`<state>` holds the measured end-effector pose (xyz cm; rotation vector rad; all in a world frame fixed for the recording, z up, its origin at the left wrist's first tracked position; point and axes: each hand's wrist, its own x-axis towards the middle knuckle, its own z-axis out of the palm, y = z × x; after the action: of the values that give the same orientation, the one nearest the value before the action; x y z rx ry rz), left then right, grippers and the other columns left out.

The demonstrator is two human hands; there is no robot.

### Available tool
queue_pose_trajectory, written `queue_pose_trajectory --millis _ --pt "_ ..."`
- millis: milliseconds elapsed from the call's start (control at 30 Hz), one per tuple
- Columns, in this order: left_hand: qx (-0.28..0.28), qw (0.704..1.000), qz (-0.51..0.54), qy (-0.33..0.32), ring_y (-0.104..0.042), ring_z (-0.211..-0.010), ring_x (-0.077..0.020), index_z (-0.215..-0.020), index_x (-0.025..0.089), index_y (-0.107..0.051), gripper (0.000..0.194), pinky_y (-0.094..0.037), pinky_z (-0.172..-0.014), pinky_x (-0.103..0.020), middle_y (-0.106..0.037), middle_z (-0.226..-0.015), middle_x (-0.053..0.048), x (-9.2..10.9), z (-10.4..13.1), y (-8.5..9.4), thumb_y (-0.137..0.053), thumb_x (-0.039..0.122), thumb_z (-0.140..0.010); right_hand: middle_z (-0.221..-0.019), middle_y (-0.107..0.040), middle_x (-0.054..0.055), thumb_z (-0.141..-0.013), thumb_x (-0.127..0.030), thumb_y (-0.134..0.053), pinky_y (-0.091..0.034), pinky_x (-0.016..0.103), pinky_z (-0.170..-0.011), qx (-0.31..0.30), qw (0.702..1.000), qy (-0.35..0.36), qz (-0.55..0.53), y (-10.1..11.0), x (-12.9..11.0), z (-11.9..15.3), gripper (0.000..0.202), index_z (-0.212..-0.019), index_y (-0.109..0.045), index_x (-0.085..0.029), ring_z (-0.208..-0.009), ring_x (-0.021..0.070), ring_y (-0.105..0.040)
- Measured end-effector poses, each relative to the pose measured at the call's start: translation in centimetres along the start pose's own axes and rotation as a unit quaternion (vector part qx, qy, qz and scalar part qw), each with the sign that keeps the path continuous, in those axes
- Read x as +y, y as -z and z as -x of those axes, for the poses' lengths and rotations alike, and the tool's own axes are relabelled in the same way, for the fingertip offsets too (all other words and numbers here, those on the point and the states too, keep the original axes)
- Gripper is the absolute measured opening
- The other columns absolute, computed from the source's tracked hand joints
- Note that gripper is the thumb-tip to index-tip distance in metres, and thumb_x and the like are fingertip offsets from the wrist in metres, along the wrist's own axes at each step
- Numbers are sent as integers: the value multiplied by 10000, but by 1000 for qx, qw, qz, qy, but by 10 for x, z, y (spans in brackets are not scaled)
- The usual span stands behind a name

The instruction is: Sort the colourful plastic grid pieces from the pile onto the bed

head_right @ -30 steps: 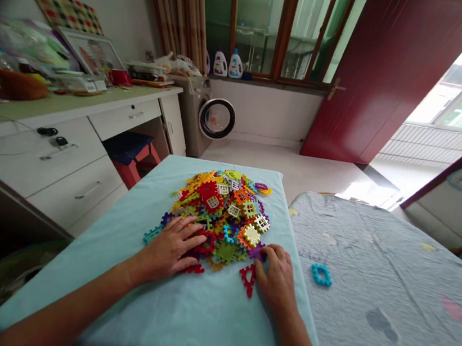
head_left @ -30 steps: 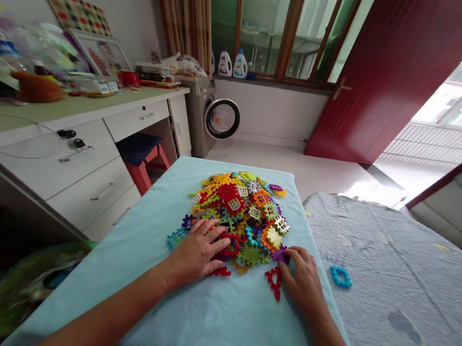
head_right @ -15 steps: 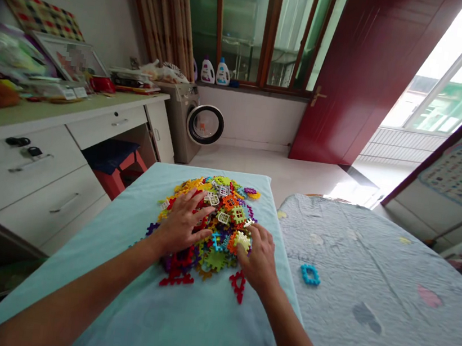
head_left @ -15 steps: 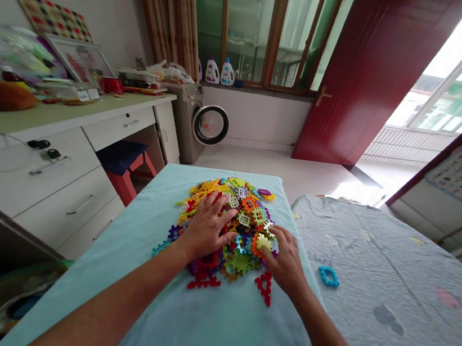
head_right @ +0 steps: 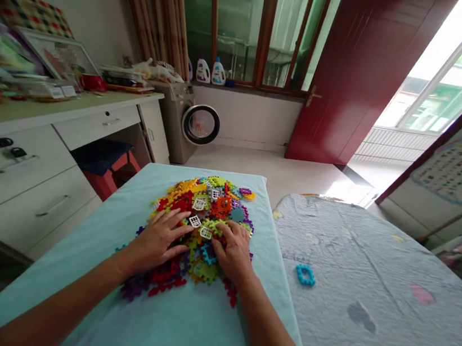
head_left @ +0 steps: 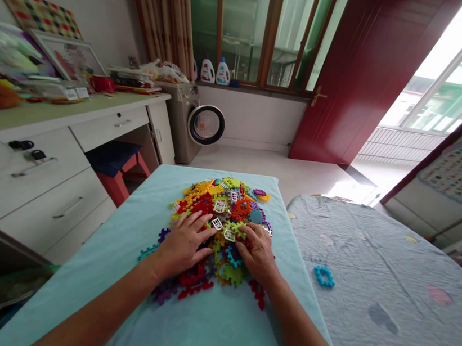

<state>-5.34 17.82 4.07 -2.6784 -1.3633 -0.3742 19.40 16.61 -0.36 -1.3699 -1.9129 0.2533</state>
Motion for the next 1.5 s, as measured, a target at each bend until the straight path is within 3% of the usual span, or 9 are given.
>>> queue_pose_trajectory --millis 200,333,467,667,800,1000,1200,1367,1500 --pt "80 994 74 -11 -508 -1313 -311 -1071 266 -737 254 -385 -1113 -567 -589 -1399 -95 -6 6 -1 -556 389 -942 -1204 -647 67 -854 -264 -646 -406 472 -1048 33 996 6 -79 1 0 -1 231 -1082 -681 -270 -1142 256 -575" --pt "134 983 126 8 -577 -1223 -266 -889 239 -741 247 -425 -1100 -494 -649 -1290 -84 -8 13 5 -526 343 -952 -1207 -658 69 -759 -174 -652 -400 474 -1067 46 991 2 -122 2 3 -1 404 -1155 -625 -249 -1159 257 -572" --pt "172 964 196 56 -586 -1229 -246 -987 240 -725 225 -461 -1084 -419 -608 -1346 -79 -10 23 10 -525 336 -948 -1224 -665 64 -753 -197 -662 -397 478 -1091 28 991 -4 -128 8 2 -2 495 -1239 -592 -259 -1205 263 -550" --pt "256 905 304 148 -560 -1270 -246 -1026 239 -701 222 -421 -1127 -406 -595 -1321 -59 -16 34 14 -553 372 -929 -1307 -649 51 -799 -213 -618 -341 506 -1150 -22 994 24 -107 14 -3 -2 458 -1253 -606 -271 -1342 273 -459" --pt "321 839 361 250 -561 -1262 -247 -1005 219 -694 268 -422 -1114 -389 -616 -1286 -65 -30 39 7 -566 432 -907 -1291 -648 63 -810 -232 -602 -361 483 -1135 -25 994 21 -107 15 -4 0 456 -1265 -597 -255 -1312 267 -486" --pt "235 793 418 377 -615 -1151 -260 -1037 170 -699 474 -465 -1031 -375 -691 -1168 -93 -59 45 -13 -607 566 -794 -1283 -642 78 -810 -243 -577 -401 454 -1098 -14 992 1 -129 13 -7 2 496 -1305 -558 -230 -1206 256 -572" --pt "217 800 387 405 -653 -1031 -253 -1015 163 -707 516 -498 -962 -367 -722 -1104 -95 -64 45 -15 -600 587 -742 -1292 -630 89 -823 -244 -572 -409 450 -1097 62 989 -35 -131 22 -11 -6 494 -1316 -553 -224 -1230 258 -548" --pt "211 809 366 410 -664 -971 -249 -1013 182 -711 480 -517 -922 -363 -738 -1035 -70 -60 44 -9 -605 561 -738 -1253 -648 106 -848 -299 -576 -459 462 -1031 148 980 -93 -100 57 6 6 471 -1310 -562 -211 -1150 257 -588" --pt "207 817 326 428 -667 -939 -232 -1017 205 -713 441 -536 -876 -351 -739 -994 -16 -59 43 -4 -615 532 -736 -1263 -642 123 -838 -343 -579 -476 473 -993 211 963 -165 -42 100 56 51 497 -1313 -555 -199 -1127 265 -599"
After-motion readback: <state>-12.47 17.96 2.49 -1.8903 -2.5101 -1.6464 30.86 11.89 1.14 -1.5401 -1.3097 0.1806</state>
